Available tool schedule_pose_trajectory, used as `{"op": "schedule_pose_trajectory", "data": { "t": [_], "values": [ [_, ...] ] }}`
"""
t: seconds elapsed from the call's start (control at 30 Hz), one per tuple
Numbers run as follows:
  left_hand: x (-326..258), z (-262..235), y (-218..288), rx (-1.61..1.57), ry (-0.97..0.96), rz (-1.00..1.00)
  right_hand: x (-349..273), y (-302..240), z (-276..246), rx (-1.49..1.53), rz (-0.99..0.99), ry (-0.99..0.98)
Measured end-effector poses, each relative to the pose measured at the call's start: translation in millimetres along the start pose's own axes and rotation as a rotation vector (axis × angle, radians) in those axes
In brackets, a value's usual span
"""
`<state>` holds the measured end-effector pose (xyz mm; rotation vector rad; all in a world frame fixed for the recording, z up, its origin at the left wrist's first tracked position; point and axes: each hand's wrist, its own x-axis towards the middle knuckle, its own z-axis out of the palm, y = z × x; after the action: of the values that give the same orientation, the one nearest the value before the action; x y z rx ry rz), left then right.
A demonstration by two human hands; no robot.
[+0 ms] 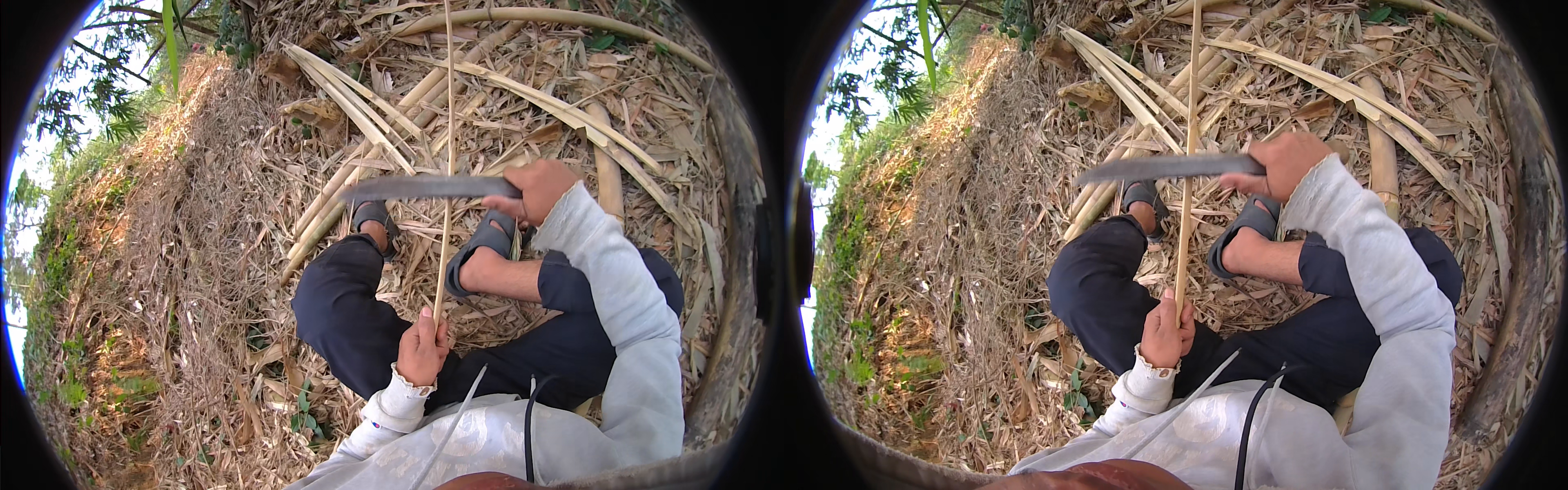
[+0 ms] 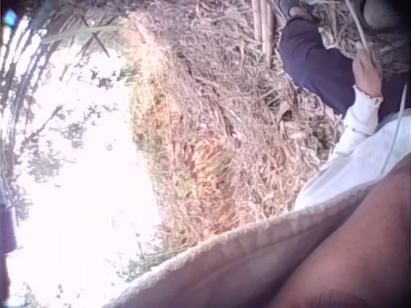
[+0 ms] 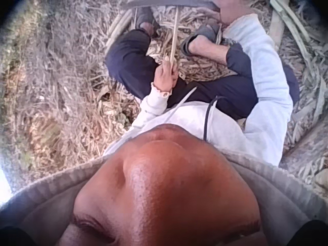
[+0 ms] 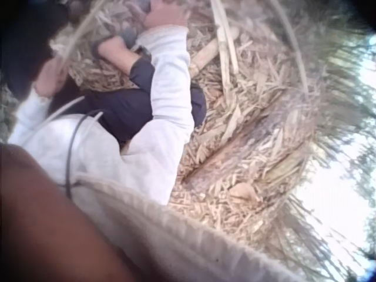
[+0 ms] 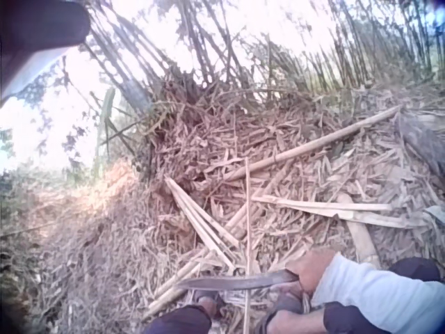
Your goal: The person strips layers from a length of bamboo using a knife, pulling the strips away by hand and periodically turning the bamboo over.
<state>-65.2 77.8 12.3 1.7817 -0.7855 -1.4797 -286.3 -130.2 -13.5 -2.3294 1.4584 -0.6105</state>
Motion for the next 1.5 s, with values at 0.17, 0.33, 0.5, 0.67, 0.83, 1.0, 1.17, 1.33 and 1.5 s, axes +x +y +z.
{"op": "schedule_pose_trajectory", "data": {
  "t": [0.17, 0.33, 0.5, 0.67, 0.83, 1.0, 1.17, 1.33, 1.5],
  "values": [
    [-6, -5, 3, -0.038, -0.045, -0.049, 35, 91, 6, 0.184, 0.438, 0.195],
    [5, -5, 23, -0.073, -0.216, -0.077, 38, 70, 11, 0.471, 0.558, 0.25],
    [13, -12, 73, -0.025, -0.251, 0.006, 32, 50, 2, 1.07, 0.63, 0.13],
    [20, -19, 84, 0.086, -0.37, -0.101, 28, 13, -6, 1.446, 0.48, 0.1],
    [20, -21, 93, 0.05, -0.458, -0.116, 19, 6, -18, 1.595, 0.405, 0.137],
    [9, -25, 54, 0.072, -0.552, -0.271, 18, 13, -18, 1.788, 0.384, 0.181],
    [9, -31, 13, 0.033, -0.622, -0.198, 7, 9, -19, 1.802, 0.399, 0.079],
    [30, -16, 21, 0.137, -0.282, 0.139, -3, -9, -19, 1.773, 0.374, -0.043],
    [68, 19, 64, 0.095, -0.362, 0.183, -19, -34, -20, 1.65, 0.32, -0.155]
  ]
}}
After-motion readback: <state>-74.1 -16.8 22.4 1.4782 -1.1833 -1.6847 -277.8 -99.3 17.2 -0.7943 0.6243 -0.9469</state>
